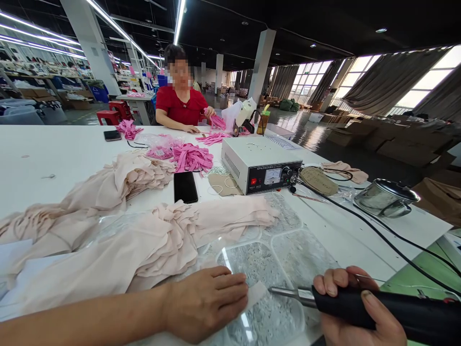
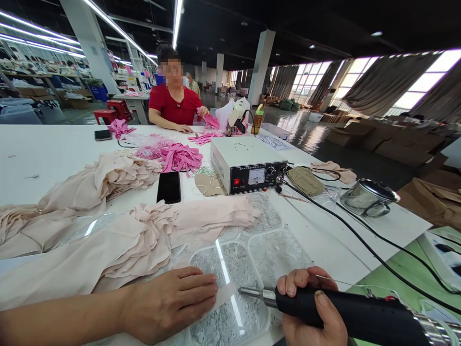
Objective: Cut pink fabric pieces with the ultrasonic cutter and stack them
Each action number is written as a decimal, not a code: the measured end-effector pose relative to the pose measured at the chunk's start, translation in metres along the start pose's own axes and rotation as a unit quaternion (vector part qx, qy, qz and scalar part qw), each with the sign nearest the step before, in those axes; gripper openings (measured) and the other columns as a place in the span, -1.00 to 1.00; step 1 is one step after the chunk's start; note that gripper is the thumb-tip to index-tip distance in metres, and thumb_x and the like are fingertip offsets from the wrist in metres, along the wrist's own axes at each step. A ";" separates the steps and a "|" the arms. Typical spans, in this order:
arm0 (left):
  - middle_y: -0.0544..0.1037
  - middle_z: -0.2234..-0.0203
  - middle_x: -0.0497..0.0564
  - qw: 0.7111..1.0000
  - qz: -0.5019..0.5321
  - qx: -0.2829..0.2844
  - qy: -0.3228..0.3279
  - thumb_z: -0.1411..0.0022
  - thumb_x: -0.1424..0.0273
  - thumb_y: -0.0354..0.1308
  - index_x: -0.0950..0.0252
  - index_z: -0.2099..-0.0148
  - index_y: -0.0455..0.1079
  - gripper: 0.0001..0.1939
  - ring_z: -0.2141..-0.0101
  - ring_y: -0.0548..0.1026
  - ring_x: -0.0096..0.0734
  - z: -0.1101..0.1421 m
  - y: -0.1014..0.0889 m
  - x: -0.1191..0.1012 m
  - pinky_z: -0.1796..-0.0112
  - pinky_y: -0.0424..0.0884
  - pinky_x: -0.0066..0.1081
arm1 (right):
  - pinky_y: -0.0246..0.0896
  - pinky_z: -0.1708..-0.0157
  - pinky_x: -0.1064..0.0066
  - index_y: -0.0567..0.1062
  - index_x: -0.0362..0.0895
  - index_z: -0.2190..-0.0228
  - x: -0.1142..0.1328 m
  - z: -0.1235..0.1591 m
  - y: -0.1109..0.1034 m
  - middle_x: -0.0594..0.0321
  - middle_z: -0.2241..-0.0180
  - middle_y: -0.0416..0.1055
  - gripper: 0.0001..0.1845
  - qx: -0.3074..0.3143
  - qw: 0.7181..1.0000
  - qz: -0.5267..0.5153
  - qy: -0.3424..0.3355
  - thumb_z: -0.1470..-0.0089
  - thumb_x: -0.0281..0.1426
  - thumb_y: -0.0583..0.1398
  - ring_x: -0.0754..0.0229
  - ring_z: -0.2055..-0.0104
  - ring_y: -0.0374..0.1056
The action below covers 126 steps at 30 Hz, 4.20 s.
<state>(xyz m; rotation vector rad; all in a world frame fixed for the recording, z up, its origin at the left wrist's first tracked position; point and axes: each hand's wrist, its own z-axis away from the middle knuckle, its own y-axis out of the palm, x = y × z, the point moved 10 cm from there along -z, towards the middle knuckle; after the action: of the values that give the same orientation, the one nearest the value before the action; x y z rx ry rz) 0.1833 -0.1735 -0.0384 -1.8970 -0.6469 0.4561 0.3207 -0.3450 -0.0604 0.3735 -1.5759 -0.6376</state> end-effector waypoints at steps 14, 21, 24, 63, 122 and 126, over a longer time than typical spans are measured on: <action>0.50 0.21 0.24 1.000 0.001 0.002 0.001 -0.39 0.53 -0.15 0.48 0.08 0.35 -0.75 0.07 0.42 -0.18 -0.001 0.000 0.000 0.11 0.37 -0.30 | 0.20 0.64 0.41 0.43 -0.10 0.49 -0.007 0.000 -0.002 0.35 0.58 0.20 -0.81 -0.007 1.000 -0.011 0.018 0.27 -0.29 0.21 0.31 0.60 0.14; 0.49 0.27 0.22 1.000 -0.018 -0.013 -0.003 -0.37 0.53 -0.10 0.45 0.16 0.36 -0.80 0.13 0.45 -0.24 -0.001 -0.001 0.000 0.17 0.39 -0.35 | 0.18 0.63 0.40 0.42 -0.09 0.50 -0.005 -0.001 0.002 0.36 0.57 0.18 -0.81 0.015 1.000 -0.004 0.018 0.29 -0.31 0.22 0.31 0.59 0.13; 0.49 0.27 0.21 0.999 -0.029 -0.017 -0.002 -0.36 0.53 -0.08 0.44 0.19 0.37 -0.81 0.15 0.45 -0.26 -0.001 -0.001 -0.001 0.18 0.39 -0.37 | 0.20 0.62 0.40 0.42 -0.09 0.48 -0.008 -0.004 -0.004 0.36 0.56 0.18 -0.82 0.026 0.999 -0.002 0.022 0.25 -0.31 0.21 0.31 0.59 0.14; 0.50 0.28 0.17 0.999 -0.026 -0.029 -0.016 -0.34 0.51 -0.02 0.39 0.22 0.38 -0.85 0.17 0.45 -0.31 0.002 0.002 0.001 0.17 0.38 -0.38 | 0.25 0.61 0.36 0.30 -0.09 0.53 0.002 0.004 0.023 0.38 0.56 0.18 -0.81 0.139 0.988 0.067 -0.025 0.14 -0.32 0.24 0.31 0.58 0.17; 0.50 0.29 0.15 0.999 -0.021 -0.033 -0.028 -0.36 0.50 -0.02 0.42 0.20 0.38 -0.84 0.16 0.44 -0.32 0.003 0.001 0.003 0.13 0.35 -0.41 | 0.26 0.62 0.37 0.34 -0.11 0.51 0.000 0.030 0.057 0.36 0.56 0.20 -0.84 0.204 0.977 0.059 -0.015 0.12 -0.33 0.23 0.32 0.60 0.18; 0.50 0.29 0.16 0.999 -0.019 -0.040 -0.024 -0.35 0.50 0.00 0.43 0.21 0.38 -0.85 0.16 0.45 -0.31 0.003 0.000 0.003 0.13 0.34 -0.41 | 0.27 0.64 0.39 0.35 -0.11 0.51 0.004 0.033 0.055 0.35 0.56 0.21 -0.82 0.218 0.973 0.063 -0.026 0.10 -0.31 0.25 0.32 0.60 0.18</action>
<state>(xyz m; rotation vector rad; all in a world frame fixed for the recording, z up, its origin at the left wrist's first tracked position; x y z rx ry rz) 0.1837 -0.1697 -0.0396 -1.9504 -0.7416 0.4581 0.2949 -0.2981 -0.0241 0.5815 -1.7729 -0.1986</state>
